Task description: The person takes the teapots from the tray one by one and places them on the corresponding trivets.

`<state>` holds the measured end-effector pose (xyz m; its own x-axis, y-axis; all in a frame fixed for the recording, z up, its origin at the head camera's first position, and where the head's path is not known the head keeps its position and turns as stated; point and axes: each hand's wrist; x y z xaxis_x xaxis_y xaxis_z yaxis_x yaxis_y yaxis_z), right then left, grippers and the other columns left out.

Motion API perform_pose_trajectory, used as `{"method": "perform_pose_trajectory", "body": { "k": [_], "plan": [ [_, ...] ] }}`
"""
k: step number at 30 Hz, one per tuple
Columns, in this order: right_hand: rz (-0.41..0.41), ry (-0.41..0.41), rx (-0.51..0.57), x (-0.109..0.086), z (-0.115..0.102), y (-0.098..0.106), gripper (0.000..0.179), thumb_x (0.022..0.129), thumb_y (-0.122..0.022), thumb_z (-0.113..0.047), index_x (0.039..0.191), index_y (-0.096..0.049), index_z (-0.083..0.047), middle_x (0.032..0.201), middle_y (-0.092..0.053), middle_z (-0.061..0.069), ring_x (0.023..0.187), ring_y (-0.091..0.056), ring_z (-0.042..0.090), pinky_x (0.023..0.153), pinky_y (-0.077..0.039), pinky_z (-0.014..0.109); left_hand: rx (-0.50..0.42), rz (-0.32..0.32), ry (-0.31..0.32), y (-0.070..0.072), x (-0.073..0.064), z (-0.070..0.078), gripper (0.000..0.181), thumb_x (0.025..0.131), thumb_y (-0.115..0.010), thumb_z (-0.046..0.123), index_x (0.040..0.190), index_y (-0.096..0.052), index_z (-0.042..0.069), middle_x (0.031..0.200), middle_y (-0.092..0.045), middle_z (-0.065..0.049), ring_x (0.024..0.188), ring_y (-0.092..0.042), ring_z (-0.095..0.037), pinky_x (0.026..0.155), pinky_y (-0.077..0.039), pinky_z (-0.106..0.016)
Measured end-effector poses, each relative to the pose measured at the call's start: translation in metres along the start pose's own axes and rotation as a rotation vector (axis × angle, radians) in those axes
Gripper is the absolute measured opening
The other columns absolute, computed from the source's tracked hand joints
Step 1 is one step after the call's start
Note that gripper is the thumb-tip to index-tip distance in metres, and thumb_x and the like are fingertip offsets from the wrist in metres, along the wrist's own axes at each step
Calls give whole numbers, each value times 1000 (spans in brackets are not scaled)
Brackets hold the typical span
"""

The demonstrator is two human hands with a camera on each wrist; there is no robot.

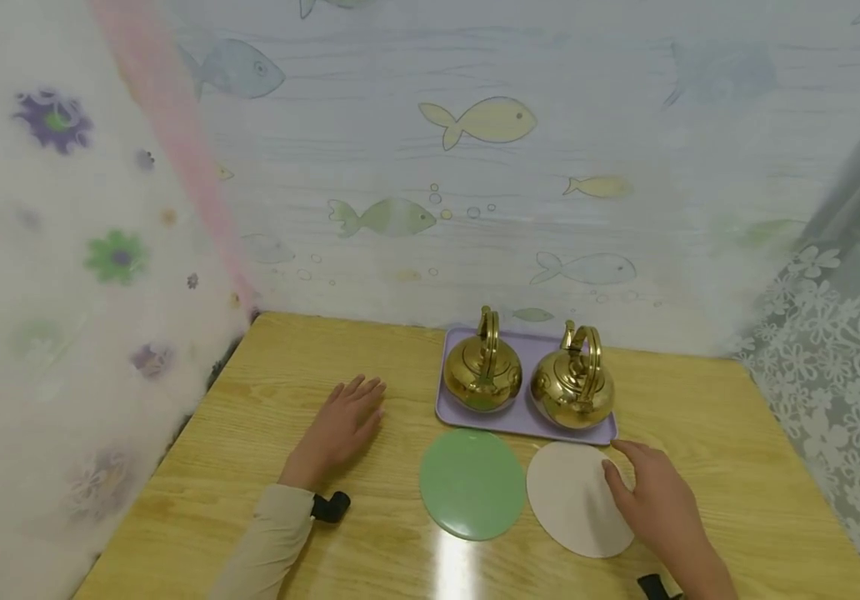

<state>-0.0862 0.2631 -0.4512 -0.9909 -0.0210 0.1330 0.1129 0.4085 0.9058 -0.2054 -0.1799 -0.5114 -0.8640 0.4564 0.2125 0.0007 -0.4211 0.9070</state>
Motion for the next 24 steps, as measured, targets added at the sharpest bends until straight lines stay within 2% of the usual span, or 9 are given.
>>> {"method": "perform_pose_trajectory", "body": {
  "k": [4,9,11,13,15,18,22,24],
  "plan": [
    [42,69,80,5,-17,-9,40,96,-67,-15,130,-64,5,127,-65,28,119,-59,49,92,-52,65,-21,5,-19,-2,2,3,51,107,-50,28,151,-48,3,157,-44,-16,149,-35,-40,123,-23,-63],
    [146,226,237,24,-26,-31,36,95,-68,-5,129,-64,5,125,-69,21,116,-64,42,93,-54,59,-31,12,-45,-5,5,7,51,107,-50,28,152,-47,4,158,-44,-15,147,-38,-40,121,-26,-63],
    [191,295,325,34,-29,-39,34,95,-67,0,128,-64,5,123,-70,20,112,-67,38,90,-57,53,-33,4,-51,-7,7,8,51,107,-49,29,152,-47,5,157,-45,-14,147,-38,-38,122,-26,-62],
    [211,336,419,44,-33,-45,32,96,-64,1,128,-65,4,121,-71,19,106,-69,32,87,-60,42,-33,-10,-55,-8,9,10,50,108,-48,30,152,-47,6,157,-46,-12,148,-38,-37,123,-25,-60],
    [204,336,518,54,-36,-50,31,99,-61,-1,130,-64,3,121,-70,20,104,-70,26,84,-60,27,-35,-26,-61,-10,12,12,50,108,-46,31,152,-48,7,157,-47,-12,148,-37,-36,124,-24,-59],
    [165,287,662,70,-43,-54,31,103,-56,-6,133,-63,3,122,-70,23,106,-68,12,87,-53,12,-41,-48,-64,-12,16,15,49,109,-44,32,152,-48,8,156,-47,-10,149,-36,-35,125,-23,-56],
    [109,236,840,92,-52,-56,34,107,-49,-11,132,-61,10,121,-67,31,107,-68,8,90,-53,12,-52,-61,-74,-16,23,18,49,109,-43,32,152,-49,9,156,-48,-10,150,-36,-33,126,-22,-54],
    [81,216,905,101,-58,-56,37,109,-46,-14,132,-59,13,121,-66,33,106,-69,14,90,-56,17,-61,-65,-79,-18,27,20,48,109,-44,32,151,-50,10,156,-48,-9,150,-36,-32,127,-21,-53]
  ]
}}
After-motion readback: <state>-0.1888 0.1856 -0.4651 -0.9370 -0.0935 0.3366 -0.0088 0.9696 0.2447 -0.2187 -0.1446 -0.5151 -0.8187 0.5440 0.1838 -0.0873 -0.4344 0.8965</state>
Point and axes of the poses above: each hand's wrist, its own x-axis towards the middle knuckle, its own y-axis out of the back of the hand, z = x × y
